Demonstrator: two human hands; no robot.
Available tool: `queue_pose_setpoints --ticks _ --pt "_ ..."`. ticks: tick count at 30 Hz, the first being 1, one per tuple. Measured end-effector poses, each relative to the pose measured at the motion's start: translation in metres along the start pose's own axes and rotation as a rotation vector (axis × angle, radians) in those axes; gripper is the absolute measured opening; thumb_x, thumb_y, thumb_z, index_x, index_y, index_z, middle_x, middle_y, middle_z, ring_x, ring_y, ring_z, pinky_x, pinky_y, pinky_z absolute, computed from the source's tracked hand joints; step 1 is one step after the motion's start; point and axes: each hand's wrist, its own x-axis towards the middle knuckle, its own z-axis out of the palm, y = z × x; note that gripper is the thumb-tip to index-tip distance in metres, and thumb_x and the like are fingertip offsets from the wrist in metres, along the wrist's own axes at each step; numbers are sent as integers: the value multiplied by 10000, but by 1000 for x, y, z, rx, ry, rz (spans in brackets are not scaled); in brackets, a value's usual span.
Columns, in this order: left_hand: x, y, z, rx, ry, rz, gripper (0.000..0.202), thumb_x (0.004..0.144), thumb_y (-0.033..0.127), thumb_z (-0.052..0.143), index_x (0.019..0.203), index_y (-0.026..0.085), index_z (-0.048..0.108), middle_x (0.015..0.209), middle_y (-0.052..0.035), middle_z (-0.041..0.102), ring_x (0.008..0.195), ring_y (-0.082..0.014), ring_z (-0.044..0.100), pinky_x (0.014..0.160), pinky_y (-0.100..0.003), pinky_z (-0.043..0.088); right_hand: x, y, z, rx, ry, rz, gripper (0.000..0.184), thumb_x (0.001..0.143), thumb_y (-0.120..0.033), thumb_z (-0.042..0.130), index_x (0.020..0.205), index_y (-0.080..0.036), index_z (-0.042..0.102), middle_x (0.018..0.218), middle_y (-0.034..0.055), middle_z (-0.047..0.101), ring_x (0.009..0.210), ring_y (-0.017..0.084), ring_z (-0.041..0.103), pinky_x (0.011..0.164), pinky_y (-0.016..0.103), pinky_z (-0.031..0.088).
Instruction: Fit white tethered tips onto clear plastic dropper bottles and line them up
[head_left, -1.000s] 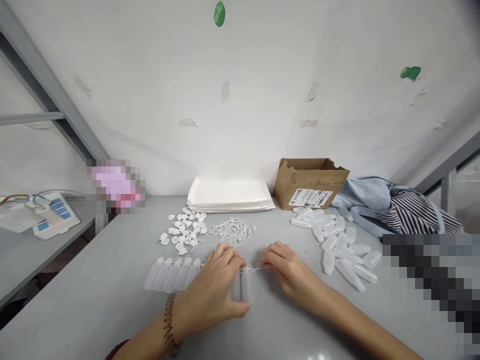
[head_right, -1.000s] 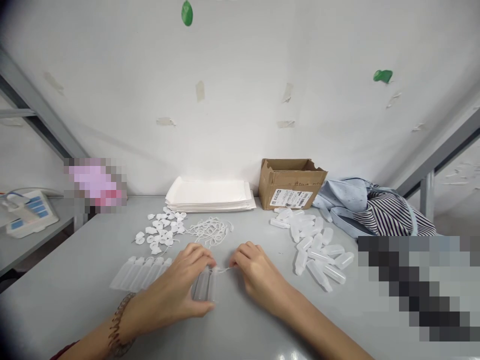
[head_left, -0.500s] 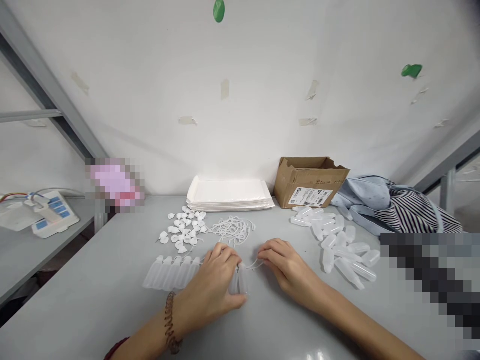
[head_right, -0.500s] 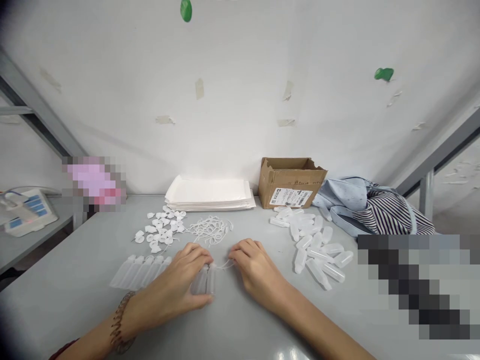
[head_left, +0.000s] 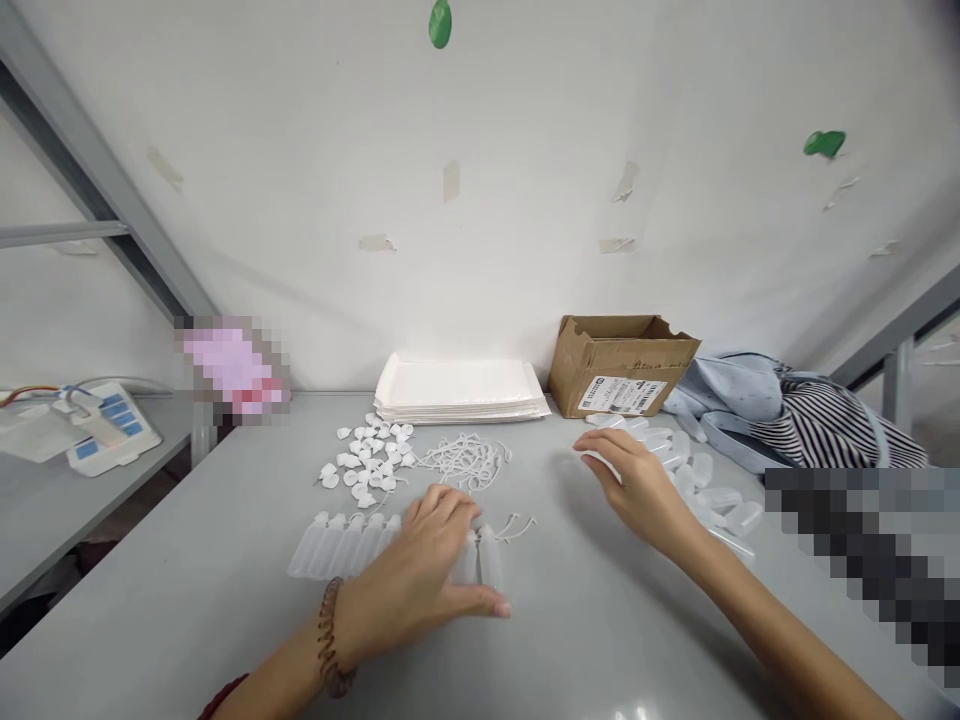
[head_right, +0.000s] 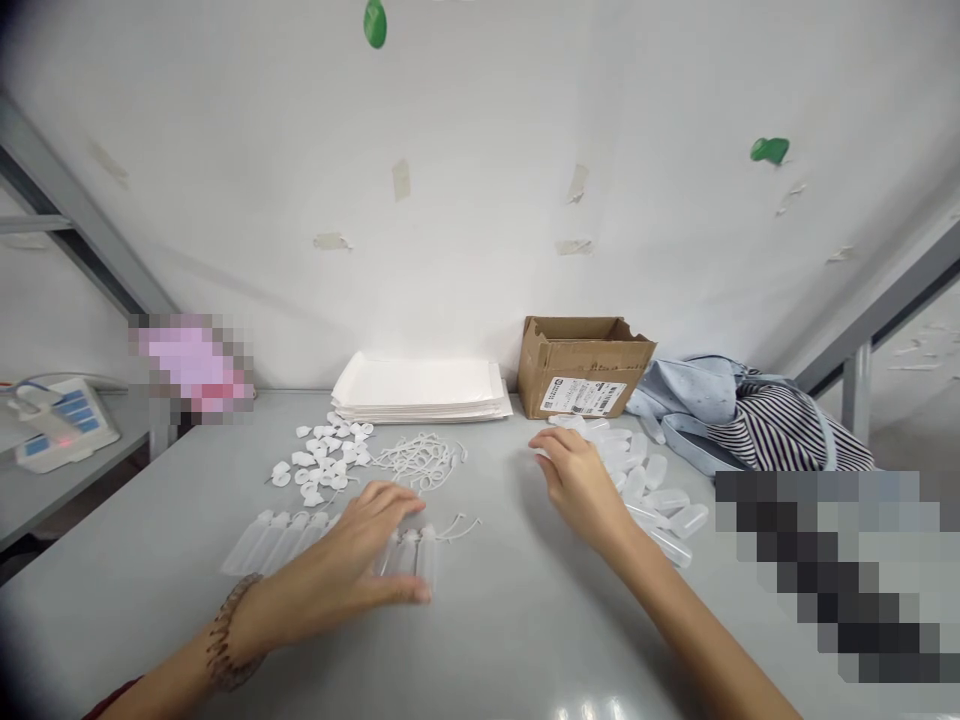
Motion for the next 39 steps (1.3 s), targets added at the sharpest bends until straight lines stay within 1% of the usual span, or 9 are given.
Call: queue_pose_setpoints --ticks 2,5,10,18,23,27,31,35,39 --pt "4 -6 -2 -25 78 -13 437 830 506 562 1120 180 546 1126 -99 562 1086 -266 472 895 -431 439 1 15 0 -92 -37 43 238 885 -157 424 986 -187 638 1039 109 672 962 259 623 801 398 491" --pt "15 -16 -5 25 221 -45 289 948 301 357 1072 161 577 1066 -95 606 1075 -237 490 911 -420 431 1 30 2 -162 -58 83 242 861 -131 449 985 -160 655 1054 128 680 990 290 617 782 411 481" --pt "33 -26 -12 121 216 -11 234 886 220 430 790 176 639 814 -49 658 871 -221 556 762 -361 481 0 36 5 -258 -115 114 238 826 -98 497 966 -156 681 1040 119 695 964 294 632 734 384 464" --pt "63 -15 -9 171 247 29 195 848 232 486 864 176 672 846 -70 643 934 -253 526 775 -367 457 1 35 8 -329 -170 130 272 819 -52 503 998 -167 672 1088 109 681 987 276 622 738 355 448" --pt "92 -7 3 150 272 -48 212 797 215 506 710 135 681 771 -127 637 939 -319 511 780 -429 423 2 34 7 -347 -186 119 252 824 -47 504 988 -146 668 1079 123 687 982 293 620 753 373 451" --pt "101 -5 0 2 229 -116 185 733 160 532 633 133 686 723 -122 670 919 -312 545 758 -398 424 3 33 10 -338 -185 116 256 838 -50 486 982 -156 669 1072 127 695 979 280 632 758 359 465" --pt "96 -9 -21 -259 128 -177 216 756 302 589 728 138 726 709 -63 702 702 -210 606 614 -300 442 6 34 13 -300 -166 131 258 833 -53 489 1008 -126 664 1016 150 714 903 279 667 742 362 483" --pt "83 -12 -39 -489 122 -197 343 775 467 601 873 165 731 908 -65 724 825 -201 624 650 -277 458 6 30 13 -239 -107 100 259 841 -77 474 1013 -132 660 989 145 721 901 283 672 742 382 490" --pt "66 -10 -43 -636 163 -190 343 774 479 624 877 169 727 973 -83 718 929 -212 619 763 -304 476 2 10 14 -158 -16 38 243 874 -137 464 1044 -153 636 994 120 721 917 260 670 784 394 498"
